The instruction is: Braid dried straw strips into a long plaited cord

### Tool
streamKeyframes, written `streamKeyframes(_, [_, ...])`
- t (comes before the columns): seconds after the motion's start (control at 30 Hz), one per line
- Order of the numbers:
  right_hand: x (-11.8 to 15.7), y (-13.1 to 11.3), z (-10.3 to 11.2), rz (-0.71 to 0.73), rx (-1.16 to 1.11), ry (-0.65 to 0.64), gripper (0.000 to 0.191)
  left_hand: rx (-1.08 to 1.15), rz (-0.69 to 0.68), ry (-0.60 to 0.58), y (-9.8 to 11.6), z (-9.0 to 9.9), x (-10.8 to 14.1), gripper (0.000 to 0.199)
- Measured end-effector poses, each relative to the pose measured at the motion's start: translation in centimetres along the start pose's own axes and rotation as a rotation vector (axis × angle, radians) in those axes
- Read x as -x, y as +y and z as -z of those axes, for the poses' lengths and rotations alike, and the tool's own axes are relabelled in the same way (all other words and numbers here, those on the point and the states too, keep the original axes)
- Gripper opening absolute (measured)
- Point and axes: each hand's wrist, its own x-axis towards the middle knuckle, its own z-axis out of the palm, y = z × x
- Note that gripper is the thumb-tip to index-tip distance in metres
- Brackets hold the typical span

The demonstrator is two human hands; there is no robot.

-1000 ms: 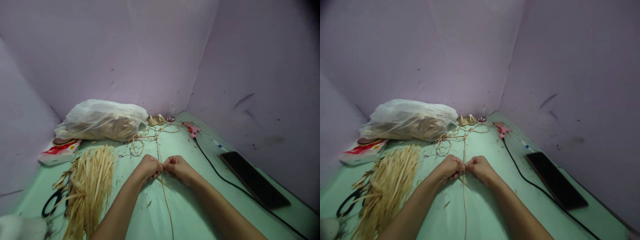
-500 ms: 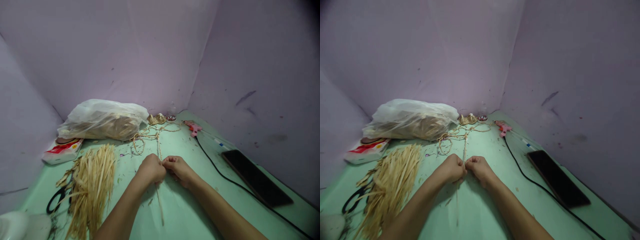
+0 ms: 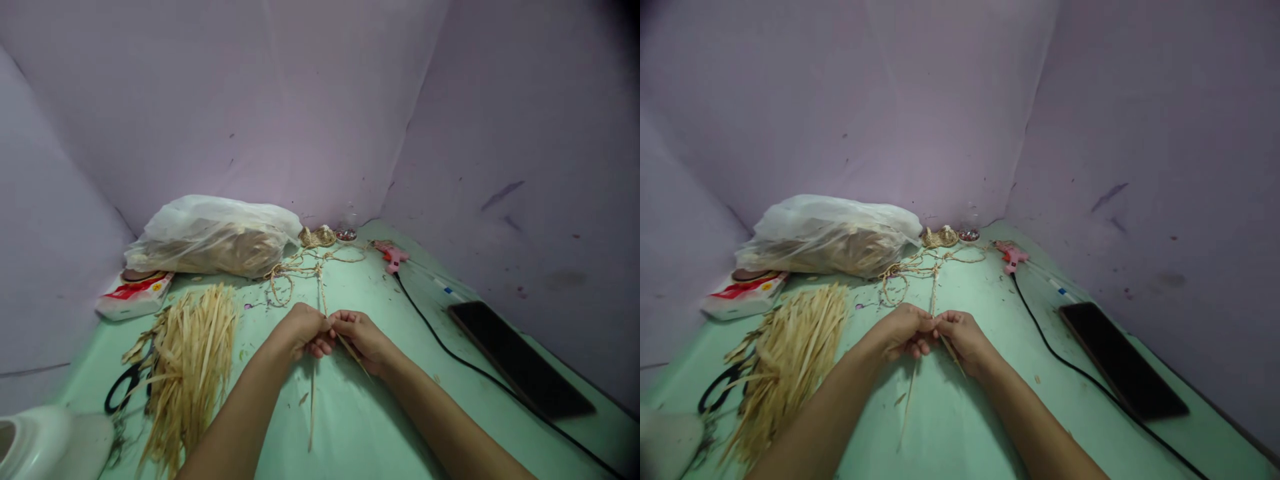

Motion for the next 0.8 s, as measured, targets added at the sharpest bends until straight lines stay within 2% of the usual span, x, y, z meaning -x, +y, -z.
streamKeyframes(0.07, [-0.2, 0.1, 0.1, 0.031, 0.026, -0.012, 0.008, 0.033, 0.006, -0.045, -0.3, 0.0, -0.2, 0.016])
streamKeyframes(0.2, [-0.7, 0.3, 0.8, 0.108, 0.275, 0.013, 0.009, -0.086, -0.005, 0.073, -0.6, 0.1, -0.4, 0.012])
streamKeyframes(0.3, [-0.7, 0.2, 1.5, 0.221, 0.506, -0.008, 0.006, -0.178, -0.003, 0.122, -0.6, 0.0, -0.3, 0.012])
streamKeyframes(0.43, [-0.1, -0.3, 1.7, 0.397, 0.833, 0.005, 0.009, -0.123, -0.078, 0.123, -0.8, -0.3, -0.5, 0.007])
streamKeyframes(0.53, [0.6, -0.7, 1.5, 0.454, 0.988, 0.036, 0.014, -0.090, -0.101, 0.160, -1.2, -0.5, -0.9, 0.008])
streamKeyframes(0.6, [0.9, -1.0, 1.3, 0.434, 1.054, 0.089, 0.014, -0.092, -0.105, 0.194, -1.3, -0.7, -1.1, 0.010])
streamKeyframes(0.7, [1.1, -1.2, 1.2, 0.315, 1.094, 0.185, 0.015, -0.088, -0.115, 0.216, -1.3, -0.9, -1.0, 0.012])
streamKeyframes(0.8, [1.2, -1.3, 1.1, 0.193, 1.048, 0.177, 0.017, -0.069, -0.076, 0.222, -1.0, -1.1, -0.7, 0.013])
